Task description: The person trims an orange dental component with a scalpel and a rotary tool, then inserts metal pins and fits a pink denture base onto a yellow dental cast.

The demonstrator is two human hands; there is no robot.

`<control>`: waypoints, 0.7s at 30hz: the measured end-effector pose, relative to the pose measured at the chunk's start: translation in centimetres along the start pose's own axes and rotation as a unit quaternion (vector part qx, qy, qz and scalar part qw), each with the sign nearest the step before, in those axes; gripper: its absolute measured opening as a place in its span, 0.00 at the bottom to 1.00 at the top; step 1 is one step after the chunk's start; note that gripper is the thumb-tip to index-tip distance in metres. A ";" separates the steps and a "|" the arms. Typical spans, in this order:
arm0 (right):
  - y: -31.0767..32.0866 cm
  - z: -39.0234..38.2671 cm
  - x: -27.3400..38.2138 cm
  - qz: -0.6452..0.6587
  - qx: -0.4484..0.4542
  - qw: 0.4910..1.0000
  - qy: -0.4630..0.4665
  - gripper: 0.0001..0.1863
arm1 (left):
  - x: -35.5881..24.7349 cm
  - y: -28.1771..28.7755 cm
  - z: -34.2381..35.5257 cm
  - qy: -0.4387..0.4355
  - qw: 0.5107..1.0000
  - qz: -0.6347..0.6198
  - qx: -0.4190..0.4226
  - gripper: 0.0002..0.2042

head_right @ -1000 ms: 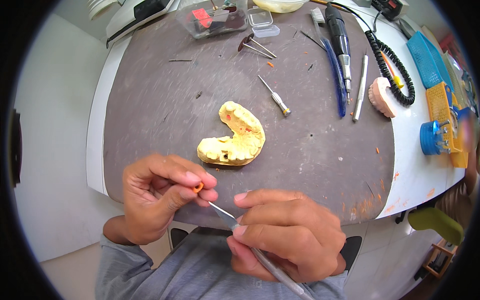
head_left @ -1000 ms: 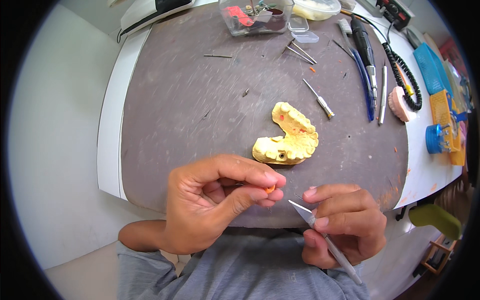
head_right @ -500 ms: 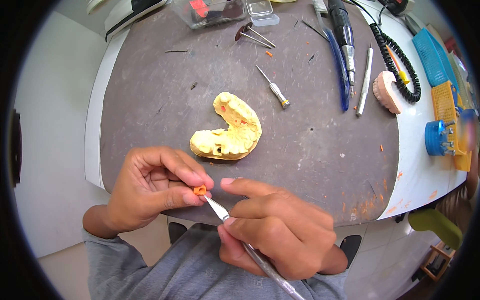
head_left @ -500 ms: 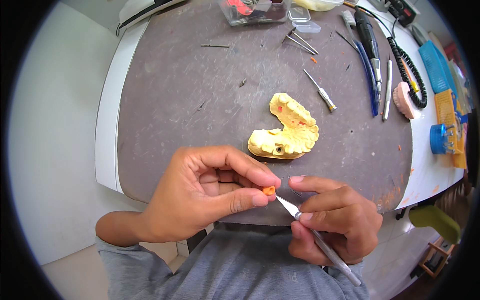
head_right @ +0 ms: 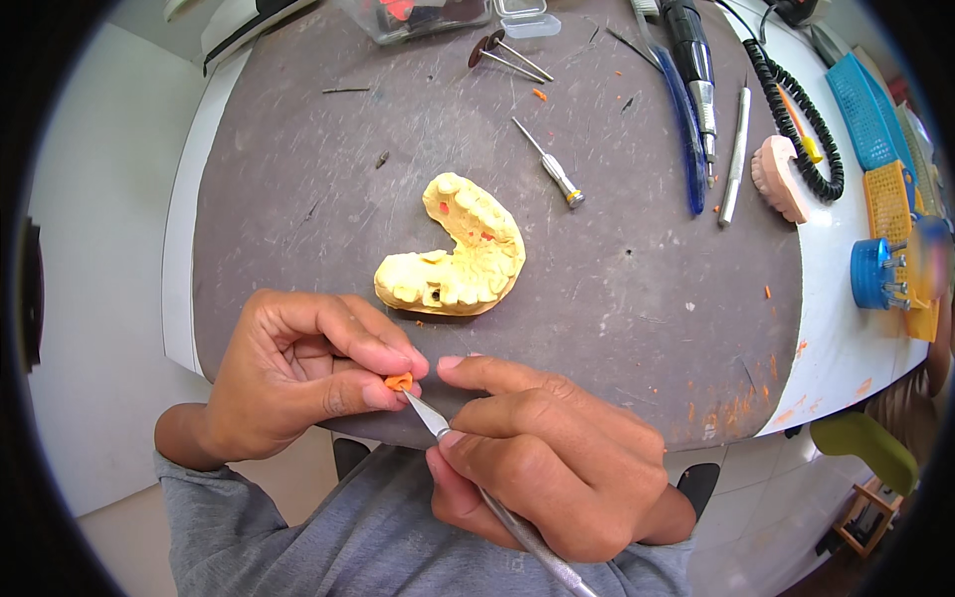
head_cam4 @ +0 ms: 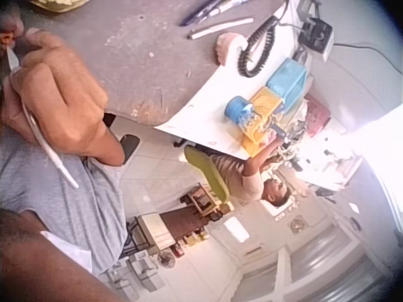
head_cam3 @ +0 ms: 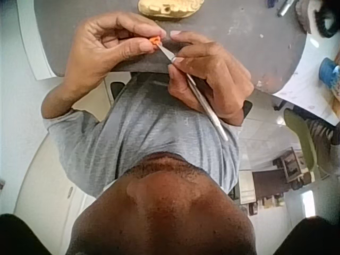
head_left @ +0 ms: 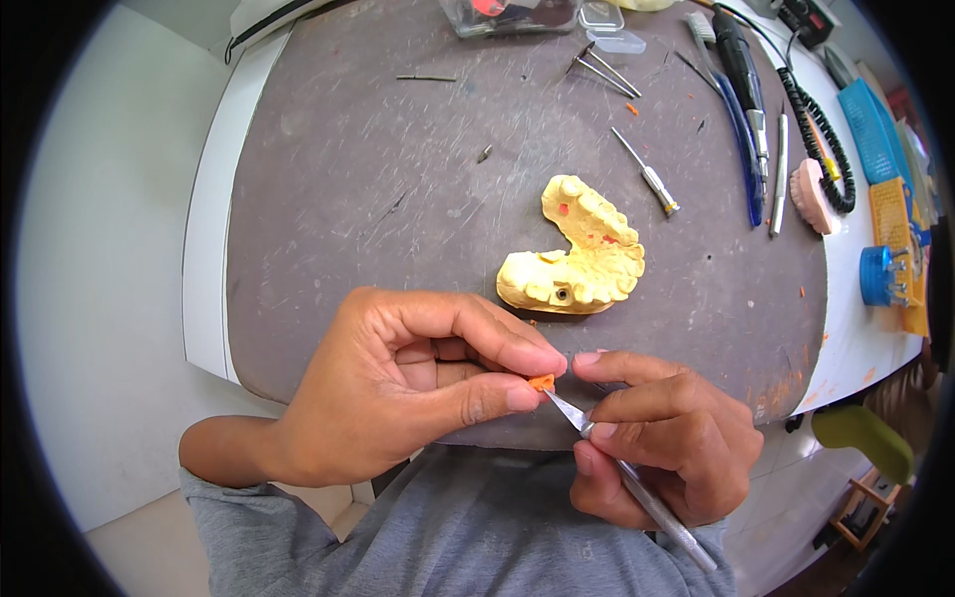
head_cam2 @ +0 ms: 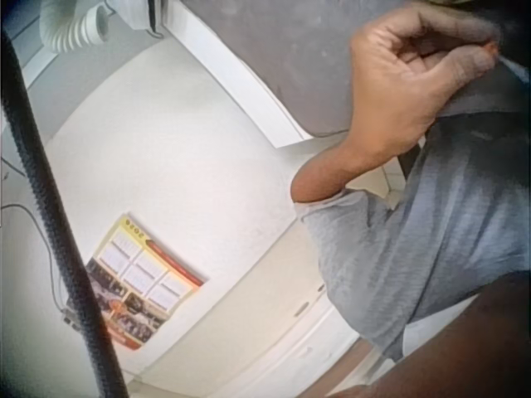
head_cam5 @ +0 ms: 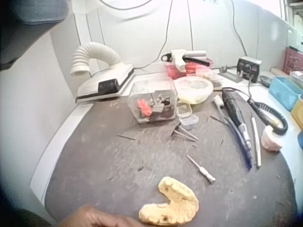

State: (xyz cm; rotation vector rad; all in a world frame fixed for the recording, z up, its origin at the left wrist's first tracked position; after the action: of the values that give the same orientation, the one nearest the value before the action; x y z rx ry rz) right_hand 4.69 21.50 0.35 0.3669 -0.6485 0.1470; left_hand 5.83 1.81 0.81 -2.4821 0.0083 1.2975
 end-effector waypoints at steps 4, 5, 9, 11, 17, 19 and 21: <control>-0.1 0.0 0.0 -0.014 -0.005 1.000 0.006 0.12 | 0.0 -0.1 0.0 0.007 1.000 -0.008 -0.003 0.09; 0.0 0.0 0.0 -0.013 -0.005 1.000 0.002 0.12 | 0.0 -0.1 0.1 0.010 1.000 -0.009 -0.003 0.08; -0.1 0.0 -0.1 -0.016 -0.010 1.000 0.009 0.13 | -0.2 0.0 0.1 0.030 0.999 -0.012 -0.003 0.08; -0.2 0.1 -0.1 -0.022 -0.010 1.000 0.015 0.13 | -0.3 0.0 0.1 0.045 0.999 -0.016 -0.003 0.07; -0.3 0.0 -0.1 -0.036 -0.012 0.999 0.021 0.13 | -0.4 0.1 0.3 0.055 0.998 -0.002 0.000 0.07; -0.2 0.1 0.0 -0.031 -0.012 0.999 0.016 0.13 | -0.5 0.1 0.2 0.053 0.999 0.000 0.001 0.07; -0.1 0.0 0.1 -0.028 -0.017 0.999 0.009 0.13 | -0.4 0.3 0.2 0.048 0.999 -0.002 0.014 0.08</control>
State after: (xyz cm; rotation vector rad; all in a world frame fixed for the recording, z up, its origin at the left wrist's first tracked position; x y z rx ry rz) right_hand 4.82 21.47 0.37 0.3497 -0.6207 0.0851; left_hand 5.40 1.58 0.91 -2.5165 0.0447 1.1687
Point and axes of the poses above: each hand's wrist, its own z-axis towards the middle knuckle, its own y-axis out of the back of the hand, x = y × z, the point moved 3 cm from there along z, towards the middle knuckle, and after that the axes turned 12 degrees about y, right-handed, at the moved point
